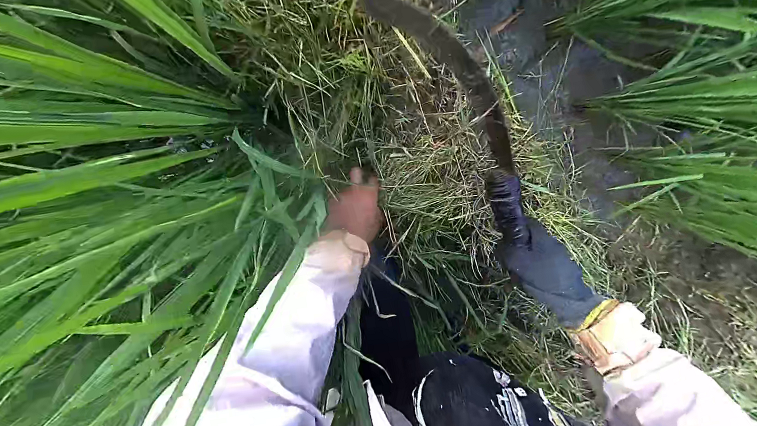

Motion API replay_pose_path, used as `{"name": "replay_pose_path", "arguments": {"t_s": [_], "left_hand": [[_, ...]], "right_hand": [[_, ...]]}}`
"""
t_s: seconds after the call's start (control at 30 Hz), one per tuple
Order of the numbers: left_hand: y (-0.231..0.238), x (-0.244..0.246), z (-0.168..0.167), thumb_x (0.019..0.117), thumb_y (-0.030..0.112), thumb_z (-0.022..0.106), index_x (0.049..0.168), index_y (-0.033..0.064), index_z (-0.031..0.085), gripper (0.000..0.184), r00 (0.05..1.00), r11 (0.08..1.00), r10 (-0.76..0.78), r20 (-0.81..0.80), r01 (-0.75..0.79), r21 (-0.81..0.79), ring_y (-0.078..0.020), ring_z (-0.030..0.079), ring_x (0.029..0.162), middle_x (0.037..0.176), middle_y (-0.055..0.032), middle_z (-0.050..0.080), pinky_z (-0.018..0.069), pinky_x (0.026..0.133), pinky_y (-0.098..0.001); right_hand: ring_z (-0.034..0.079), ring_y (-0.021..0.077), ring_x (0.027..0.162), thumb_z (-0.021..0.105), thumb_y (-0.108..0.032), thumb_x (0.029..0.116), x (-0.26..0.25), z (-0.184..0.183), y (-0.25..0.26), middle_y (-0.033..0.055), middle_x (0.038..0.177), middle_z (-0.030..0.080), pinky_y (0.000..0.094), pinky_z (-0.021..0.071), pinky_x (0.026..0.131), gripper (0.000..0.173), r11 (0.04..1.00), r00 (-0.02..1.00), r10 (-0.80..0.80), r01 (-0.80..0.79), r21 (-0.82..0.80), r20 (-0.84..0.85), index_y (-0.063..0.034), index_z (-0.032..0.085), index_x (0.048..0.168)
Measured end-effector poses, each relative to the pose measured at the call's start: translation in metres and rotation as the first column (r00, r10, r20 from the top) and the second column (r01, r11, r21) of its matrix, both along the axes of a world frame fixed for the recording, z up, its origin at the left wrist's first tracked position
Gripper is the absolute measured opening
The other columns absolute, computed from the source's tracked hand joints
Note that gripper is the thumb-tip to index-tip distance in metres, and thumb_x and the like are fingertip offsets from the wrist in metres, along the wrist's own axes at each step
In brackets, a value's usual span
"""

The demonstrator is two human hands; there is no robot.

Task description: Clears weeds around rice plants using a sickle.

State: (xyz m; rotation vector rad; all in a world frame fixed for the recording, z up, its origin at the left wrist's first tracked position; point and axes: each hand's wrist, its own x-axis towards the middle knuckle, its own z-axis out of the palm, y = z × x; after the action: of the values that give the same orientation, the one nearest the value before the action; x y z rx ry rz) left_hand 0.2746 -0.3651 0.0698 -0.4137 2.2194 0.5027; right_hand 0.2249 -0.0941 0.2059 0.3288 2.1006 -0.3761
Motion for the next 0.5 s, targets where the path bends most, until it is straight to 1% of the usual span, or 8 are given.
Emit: {"name": "replay_pose_path", "arguments": {"t_s": [0.1,0.17,0.2,0.27,0.3,0.37,0.43,0.5], "left_hand": [[-0.024,-0.041,0.005,0.0803,0.003,0.077,0.165,0.0156,0.023,0.101,0.986,1.0,-0.019,-0.164,0.02,0.003,-0.0496,0.064,0.112,0.173,-0.0179,0.006,0.0572,0.077,-0.0635],[-0.039,-0.075,-0.014,0.0855,-0.001,0.07,0.167,0.0158,0.01,0.102,0.981,0.994,0.095,-0.169,-0.101,-0.032,-0.0485,0.067,0.109,0.173,-0.0163,0.007,0.0566,0.079,-0.0645],[-0.043,-0.08,-0.032,0.0892,0.001,0.066,0.167,0.0142,0.011,0.096,0.968,0.974,0.222,-0.118,-0.226,-0.024,-0.0511,0.063,0.116,0.171,-0.0188,0.019,0.0527,0.089,-0.0683],[-0.037,-0.056,-0.069,0.0937,0.007,0.066,0.155,-0.0023,0.035,0.07,0.921,0.92,0.39,0.018,-0.39,0.028,-0.0523,0.056,0.127,0.147,-0.0334,0.05,0.0434,0.106,-0.0679],[-0.033,-0.046,-0.072,0.0935,0.008,0.068,0.142,-0.0123,0.048,0.056,0.928,0.929,0.355,0.118,-0.364,0.07,-0.0529,0.058,0.124,0.135,-0.0375,0.057,0.0441,0.105,-0.0681],[-0.026,-0.035,-0.065,0.0947,0.007,0.067,0.131,-0.016,0.055,0.044,0.927,0.935,0.263,0.266,-0.313,0.166,-0.0504,0.057,0.127,0.132,-0.0364,0.059,0.0447,0.106,-0.0658],[-0.025,-0.03,-0.058,0.0932,0.007,0.068,0.124,-0.0144,0.06,0.038,0.931,0.929,0.254,0.263,-0.31,0.2,-0.0485,0.058,0.125,0.13,-0.0344,0.061,0.0458,0.104,-0.0653],[-0.035,-0.029,-0.05,0.0924,0.008,0.069,0.122,-0.0113,0.064,0.035,0.936,0.936,0.25,0.248,-0.299,0.186,-0.0476,0.061,0.12,0.125,-0.0327,0.064,0.048,0.101,-0.0664]], "right_hand": [[0.069,0.0176,0.07,0.075,-0.038,0.089,-0.03,0.008,-0.019,0.0045,0.085,0.07,0.045,0.0601,0.064,0.049,0.986,0.982,-0.056,0.027,-0.164,-0.179,-0.0109,0.06,0.128],[0.066,0.0166,0.067,0.076,-0.04,0.0892,-0.049,0.015,-0.041,0.0038,0.084,0.069,0.043,0.0586,0.061,0.05,0.975,0.961,-0.053,-0.008,-0.221,-0.271,-0.0118,0.061,0.128],[0.066,0.0176,0.068,0.076,-0.04,0.0894,-0.057,0.023,-0.056,0.0042,0.085,0.069,0.0445,0.0574,0.062,0.051,0.972,0.952,-0.033,-0.04,-0.232,-0.305,-0.0128,0.061,0.129],[0.065,0.0155,0.065,0.078,-0.039,0.0886,-0.071,0.04,-0.092,0.0015,0.084,0.069,0.0411,0.0568,0.055,0.051,0.939,0.933,-0.039,-0.088,-0.333,-0.357,-0.0154,0.06,0.13],[0.067,0.0129,0.065,0.079,-0.036,0.0877,-0.078,0.048,-0.109,-0.0004,0.087,0.07,0.0373,0.0583,0.054,0.053,0.902,0.928,-0.071,-0.096,-0.421,-0.365,-0.0172,0.058,0.133],[0.068,0.0134,0.07,0.078,-0.03,0.0881,-0.081,0.046,-0.126,0.0018,0.092,0.069,0.0361,0.0596,0.055,0.056,0.852,0.931,-0.107,-0.095,-0.515,-0.349,-0.0185,0.054,0.138],[0.067,0.0211,0.07,0.077,-0.031,0.0893,-0.064,0.008,-0.104,0.0081,0.091,0.068,0.044,0.0578,0.056,0.057,0.927,0.963,-0.004,-0.097,-0.362,-0.269,-0.0172,0.052,0.138],[0.067,0.0284,0.074,0.066,-0.041,0.0957,-0.038,-0.046,-0.054,0.012,0.09,0.068,0.0554,0.0564,0.065,0.043,0.983,0.989,0.15,-0.149,-0.106,0.0,-0.0167,0.056,0.13]]}}
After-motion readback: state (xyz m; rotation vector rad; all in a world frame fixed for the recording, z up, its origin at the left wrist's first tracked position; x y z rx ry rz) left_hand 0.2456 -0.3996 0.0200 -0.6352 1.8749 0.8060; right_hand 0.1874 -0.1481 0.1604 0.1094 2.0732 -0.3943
